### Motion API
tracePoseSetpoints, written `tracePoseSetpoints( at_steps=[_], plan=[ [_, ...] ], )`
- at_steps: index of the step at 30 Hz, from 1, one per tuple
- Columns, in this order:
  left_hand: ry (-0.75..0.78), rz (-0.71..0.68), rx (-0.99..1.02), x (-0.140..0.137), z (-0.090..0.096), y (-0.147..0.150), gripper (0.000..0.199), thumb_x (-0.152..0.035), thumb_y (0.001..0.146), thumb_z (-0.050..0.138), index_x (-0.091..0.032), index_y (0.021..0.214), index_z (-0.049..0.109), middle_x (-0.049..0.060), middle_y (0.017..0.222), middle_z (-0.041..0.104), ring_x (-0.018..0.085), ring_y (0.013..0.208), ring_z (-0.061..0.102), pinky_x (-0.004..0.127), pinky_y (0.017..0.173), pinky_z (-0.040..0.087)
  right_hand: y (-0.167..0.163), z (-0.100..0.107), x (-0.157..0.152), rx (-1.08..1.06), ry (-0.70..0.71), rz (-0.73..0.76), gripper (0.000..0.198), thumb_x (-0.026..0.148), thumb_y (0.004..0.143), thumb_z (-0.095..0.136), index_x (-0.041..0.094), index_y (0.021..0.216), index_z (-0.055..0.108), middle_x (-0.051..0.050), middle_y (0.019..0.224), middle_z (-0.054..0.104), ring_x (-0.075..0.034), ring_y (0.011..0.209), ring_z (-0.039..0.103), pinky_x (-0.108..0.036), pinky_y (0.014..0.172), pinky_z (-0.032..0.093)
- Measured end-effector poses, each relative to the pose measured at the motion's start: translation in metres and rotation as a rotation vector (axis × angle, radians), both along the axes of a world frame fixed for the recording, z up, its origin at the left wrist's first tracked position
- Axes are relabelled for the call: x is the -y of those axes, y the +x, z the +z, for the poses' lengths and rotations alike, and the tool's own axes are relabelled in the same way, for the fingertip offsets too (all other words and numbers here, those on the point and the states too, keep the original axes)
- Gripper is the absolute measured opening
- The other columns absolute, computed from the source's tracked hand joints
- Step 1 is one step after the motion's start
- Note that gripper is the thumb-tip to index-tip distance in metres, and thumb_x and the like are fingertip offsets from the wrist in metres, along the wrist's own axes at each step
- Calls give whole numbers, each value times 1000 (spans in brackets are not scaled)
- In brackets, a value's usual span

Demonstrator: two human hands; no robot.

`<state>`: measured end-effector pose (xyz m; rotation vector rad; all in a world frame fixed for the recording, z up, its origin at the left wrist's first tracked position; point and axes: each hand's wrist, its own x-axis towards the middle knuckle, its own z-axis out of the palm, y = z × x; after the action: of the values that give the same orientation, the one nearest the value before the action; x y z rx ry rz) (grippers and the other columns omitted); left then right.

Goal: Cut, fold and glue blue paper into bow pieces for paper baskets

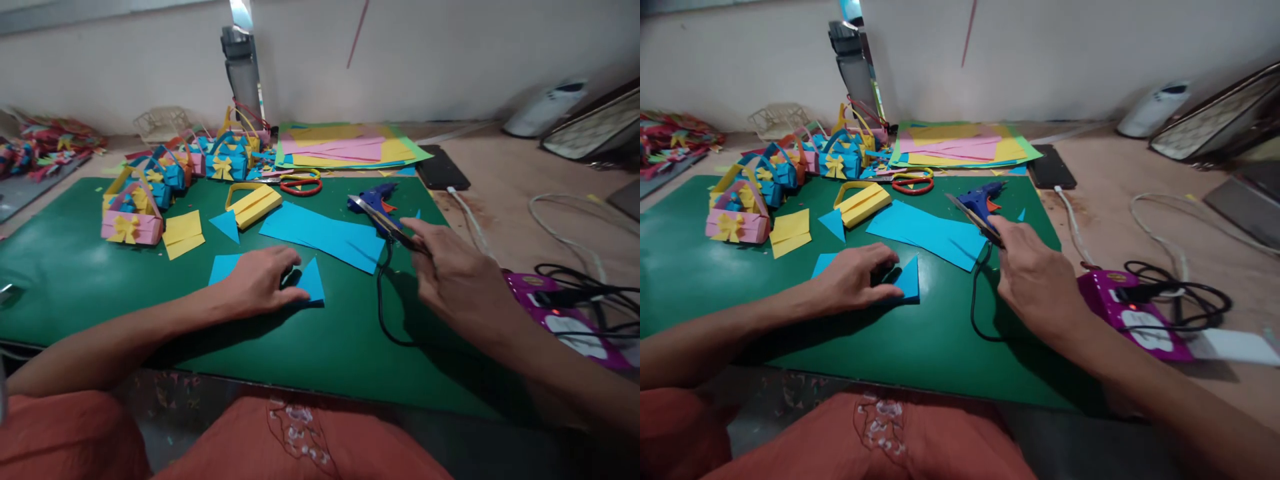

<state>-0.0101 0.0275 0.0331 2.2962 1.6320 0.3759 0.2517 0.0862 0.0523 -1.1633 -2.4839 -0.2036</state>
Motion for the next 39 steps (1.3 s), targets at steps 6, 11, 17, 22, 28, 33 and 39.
tracePoseSetpoints(
  at_steps=[6,11,17,22,28,33,39],
  plan=[
    [2,-108,-187,15,-3,6,32,-37,82,55,-17,107,51,11,106,58,25,94,54,32,69,46,-14,-4,-7,222,141,-99,39,15,84,41,6,121,53,-19,102,62,-30,85,62,-36,61,45],
    [67,-97,-20,12,-10,3,23,-18,84,45,-16,106,53,8,96,61,19,84,57,29,69,45,-30,-6,6,79,51,169,30,16,88,40,8,113,56,-18,106,64,-28,98,59,-39,78,45],
    [181,25,283,2,-10,1,18,-15,82,43,-16,65,48,-4,55,47,8,51,40,21,50,31,-49,-15,12,-109,-197,256,31,21,88,43,14,115,56,-13,109,65,-26,101,60,-44,85,47],
    [195,75,418,3,-14,1,15,-17,84,43,-18,70,44,-5,55,44,7,49,41,19,49,32,-57,-9,14,-376,-548,231,35,36,90,44,16,116,56,-10,104,67,-21,94,63,-36,78,50],
    [260,13,456,6,-17,2,8,-16,83,46,-18,77,50,-4,63,51,7,55,42,19,53,34,-70,-11,16,-587,-866,187,37,36,78,59,13,108,61,-6,84,67,-14,66,59,-26,58,47],
    [-81,66,786,2,-11,4,8,-19,78,53,-15,83,57,-1,71,58,9,62,49,20,57,42,-74,-16,17,-659,-818,170,17,18,72,58,17,86,66,1,73,63,-11,63,52,-24,58,43],
    [-409,100,874,5,-3,6,15,-27,76,58,-12,78,63,-2,64,54,6,53,43,18,49,36,-72,-14,23,-738,-877,169,12,28,75,58,17,73,63,4,59,50,-8,51,39,-22,45,32]
  ],
)
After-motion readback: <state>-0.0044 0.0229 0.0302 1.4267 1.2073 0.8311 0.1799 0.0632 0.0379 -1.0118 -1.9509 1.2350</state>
